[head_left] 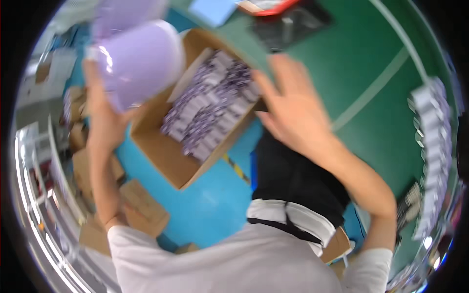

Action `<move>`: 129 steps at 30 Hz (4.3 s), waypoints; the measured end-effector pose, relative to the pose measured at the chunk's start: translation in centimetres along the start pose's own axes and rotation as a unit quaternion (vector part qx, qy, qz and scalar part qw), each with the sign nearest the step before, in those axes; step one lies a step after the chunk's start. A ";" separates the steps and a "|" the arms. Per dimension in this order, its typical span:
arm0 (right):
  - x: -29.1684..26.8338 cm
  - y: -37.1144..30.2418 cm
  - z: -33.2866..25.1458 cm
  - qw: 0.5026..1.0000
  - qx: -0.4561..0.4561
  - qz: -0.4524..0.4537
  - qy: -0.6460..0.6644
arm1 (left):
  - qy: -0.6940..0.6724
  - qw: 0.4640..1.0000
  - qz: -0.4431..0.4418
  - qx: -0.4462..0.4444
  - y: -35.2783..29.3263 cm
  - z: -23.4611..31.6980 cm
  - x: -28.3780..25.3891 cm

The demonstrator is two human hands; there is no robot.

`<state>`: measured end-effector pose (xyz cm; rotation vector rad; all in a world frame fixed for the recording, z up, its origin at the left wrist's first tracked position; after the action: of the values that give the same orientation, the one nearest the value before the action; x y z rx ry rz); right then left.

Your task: Packing handheld fans into a box and sorting small screws into a component tray on an assembly line.

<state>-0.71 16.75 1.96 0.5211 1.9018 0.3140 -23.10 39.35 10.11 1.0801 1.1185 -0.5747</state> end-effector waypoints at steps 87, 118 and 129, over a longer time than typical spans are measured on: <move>5.4 -1.9 0.3 0.999 -0.022 0.030 -0.039 | -0.185 0.974 -0.102 0.083 22.6 56.8 21.3; 3.1 -0.5 -0.8 0.969 0.008 -0.201 -0.146 | 0.082 0.853 -0.423 0.293 -31.1 -20.4 46.7; 2.3 -1.9 -0.8 0.945 0.002 -0.233 -0.229 | 0.015 0.809 -0.395 0.435 -28.3 -19.2 55.4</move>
<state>-2.54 16.28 -0.45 0.1157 1.5089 -0.1163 -33.83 52.42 -52.78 1.3480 1.3503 -1.8786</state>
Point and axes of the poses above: each hand's wrist, its own y-axis towards the middle knuckle, its own x-axis out of the palm, z = x × y, the point moved 6 cm from there along y, towards the middle knuckle, and after that the axes turned 8 degrees about z, right-handed, at the moved point
